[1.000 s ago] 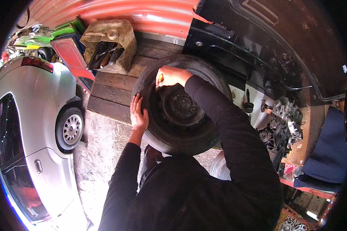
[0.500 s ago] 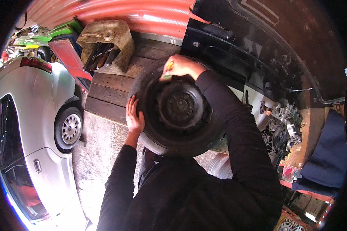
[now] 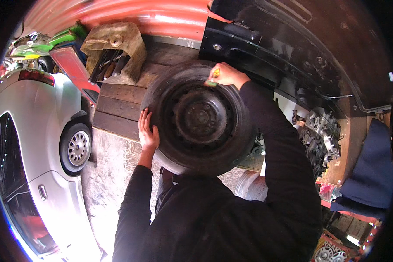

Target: The person scrubs the inner rim of a car tire with a small orange brush, rotating the tire to reach different sections. The tire rests on a wooden plank in a cluttered garage.

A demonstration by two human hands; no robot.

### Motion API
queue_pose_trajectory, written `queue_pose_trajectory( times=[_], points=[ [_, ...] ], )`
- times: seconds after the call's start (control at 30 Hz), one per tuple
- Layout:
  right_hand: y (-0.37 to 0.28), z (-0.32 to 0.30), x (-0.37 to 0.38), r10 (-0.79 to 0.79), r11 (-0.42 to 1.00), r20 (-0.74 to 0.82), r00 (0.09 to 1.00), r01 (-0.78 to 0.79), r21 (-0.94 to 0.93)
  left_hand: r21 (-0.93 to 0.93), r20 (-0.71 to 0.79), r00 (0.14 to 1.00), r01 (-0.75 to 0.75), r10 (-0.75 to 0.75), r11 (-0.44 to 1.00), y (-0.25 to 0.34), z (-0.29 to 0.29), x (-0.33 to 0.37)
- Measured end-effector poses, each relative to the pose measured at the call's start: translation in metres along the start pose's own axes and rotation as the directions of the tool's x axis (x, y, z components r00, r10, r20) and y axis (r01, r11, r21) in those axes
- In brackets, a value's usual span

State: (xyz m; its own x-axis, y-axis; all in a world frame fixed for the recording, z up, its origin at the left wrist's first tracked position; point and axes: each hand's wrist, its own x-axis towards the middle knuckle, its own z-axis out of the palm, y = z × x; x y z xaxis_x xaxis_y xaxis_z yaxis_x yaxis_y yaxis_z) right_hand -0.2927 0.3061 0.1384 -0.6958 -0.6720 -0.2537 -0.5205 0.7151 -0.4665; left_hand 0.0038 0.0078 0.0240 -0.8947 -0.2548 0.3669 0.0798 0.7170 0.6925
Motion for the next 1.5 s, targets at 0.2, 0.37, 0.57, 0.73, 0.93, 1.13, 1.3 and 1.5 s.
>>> queue_pose_trajectory(
  times=[0.2,0.37,0.57,0.73,0.93,1.13,1.3,1.5],
  points=[
    [-0.033,0.001,-0.002,-0.103,0.992,-0.138,0.985,0.113,0.063,0.015,-0.014,1.000,0.010,-0.010,1.000,-0.001,0.000,-0.001],
    [-0.028,0.034,-0.012,-0.140,0.990,-0.242,0.960,0.136,-0.034,0.017,-0.001,1.000,-0.009,0.009,1.000,-0.006,0.001,0.002],
    [0.018,0.036,-0.096,0.087,0.993,-0.271,0.959,-0.104,-0.051,0.008,-0.013,1.000,-0.022,0.022,1.000,-0.010,0.004,-0.003],
    [0.001,0.031,-0.100,0.081,0.994,-0.371,0.925,-0.104,-0.041,0.042,-0.009,1.000,-0.014,0.014,0.999,-0.012,0.004,-0.002],
    [0.021,0.058,-0.082,0.051,0.999,-0.434,0.900,-0.053,0.008,0.030,0.003,0.999,-0.037,0.037,0.999,-0.011,0.005,0.001],
    [0.021,0.071,-0.143,0.197,0.974,-0.352,0.915,-0.223,-0.036,0.027,-0.008,0.998,-0.062,0.062,0.998,-0.015,0.005,-0.002],
    [-0.010,0.054,-0.144,0.290,0.946,-0.353,0.889,-0.322,-0.032,0.019,-0.020,0.998,-0.055,0.055,0.998,-0.014,0.004,-0.003],
    [-0.003,0.069,-0.098,0.235,0.964,-0.444,0.865,-0.266,-0.008,0.010,-0.018,0.999,-0.048,0.048,0.999,-0.012,0.005,0.000]
  ],
)
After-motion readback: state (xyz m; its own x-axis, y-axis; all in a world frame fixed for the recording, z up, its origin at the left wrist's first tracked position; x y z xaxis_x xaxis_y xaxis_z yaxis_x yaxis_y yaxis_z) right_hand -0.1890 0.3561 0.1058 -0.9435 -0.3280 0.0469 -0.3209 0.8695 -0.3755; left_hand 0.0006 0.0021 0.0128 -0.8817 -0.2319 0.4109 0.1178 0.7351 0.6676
